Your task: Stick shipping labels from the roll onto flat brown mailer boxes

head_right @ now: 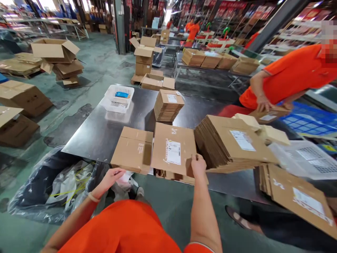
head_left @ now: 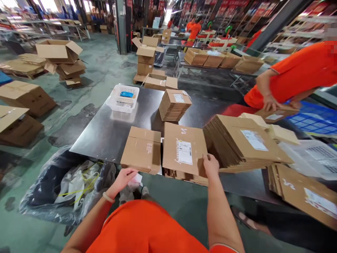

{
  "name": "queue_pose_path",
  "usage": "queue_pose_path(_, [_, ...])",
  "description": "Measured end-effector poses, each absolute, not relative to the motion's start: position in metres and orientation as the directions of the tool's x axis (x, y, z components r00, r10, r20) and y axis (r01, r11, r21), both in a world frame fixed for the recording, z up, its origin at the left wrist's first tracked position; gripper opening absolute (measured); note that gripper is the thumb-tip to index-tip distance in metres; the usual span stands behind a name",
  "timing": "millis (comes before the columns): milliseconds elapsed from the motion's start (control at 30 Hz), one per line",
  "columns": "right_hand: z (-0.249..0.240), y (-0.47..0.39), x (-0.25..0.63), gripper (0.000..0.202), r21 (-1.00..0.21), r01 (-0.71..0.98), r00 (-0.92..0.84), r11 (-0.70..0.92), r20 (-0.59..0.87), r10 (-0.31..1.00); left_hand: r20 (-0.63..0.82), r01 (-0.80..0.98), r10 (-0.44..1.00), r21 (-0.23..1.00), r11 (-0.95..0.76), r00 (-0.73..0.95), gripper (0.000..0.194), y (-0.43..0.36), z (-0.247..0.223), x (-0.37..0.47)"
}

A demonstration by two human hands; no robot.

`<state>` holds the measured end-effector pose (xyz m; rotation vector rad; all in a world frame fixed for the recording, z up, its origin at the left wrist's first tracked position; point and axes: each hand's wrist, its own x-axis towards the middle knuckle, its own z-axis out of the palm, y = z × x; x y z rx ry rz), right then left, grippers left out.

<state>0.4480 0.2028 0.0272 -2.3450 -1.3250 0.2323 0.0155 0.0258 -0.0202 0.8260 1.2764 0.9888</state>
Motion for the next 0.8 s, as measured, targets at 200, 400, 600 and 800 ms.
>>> queue_pose_path(200, [0.028,0.145,0.347,0.041,-0.606,0.788,0.249,-0.111,0.148,0.957,-0.369,-0.289,0.926,0.880,0.377,0.083,0.063,0.008,-0.004,0.017])
queue_pose_path(400, [-0.037,0.055,0.181,0.022,-0.975,0.195,-0.661,-0.104,-0.209,0.721,-0.462,-0.478,0.809,0.838,0.265,-0.362,0.083,0.018,-0.015,-0.005])
queue_pose_path(600, [-0.038,0.063,0.159,0.034,-0.949,0.155,-0.390,-0.275,-0.315,0.865,-0.628,-0.598,0.684,0.725,0.340,-0.372,0.095,-0.008,-0.034,-0.013])
queue_pose_path(800, [-0.027,0.086,0.152,0.031,-0.934,0.159,-0.424,-0.321,-0.358,0.832,-0.386,-0.470,0.883,0.852,0.231,-0.266,0.095,-0.014,-0.023,0.021])
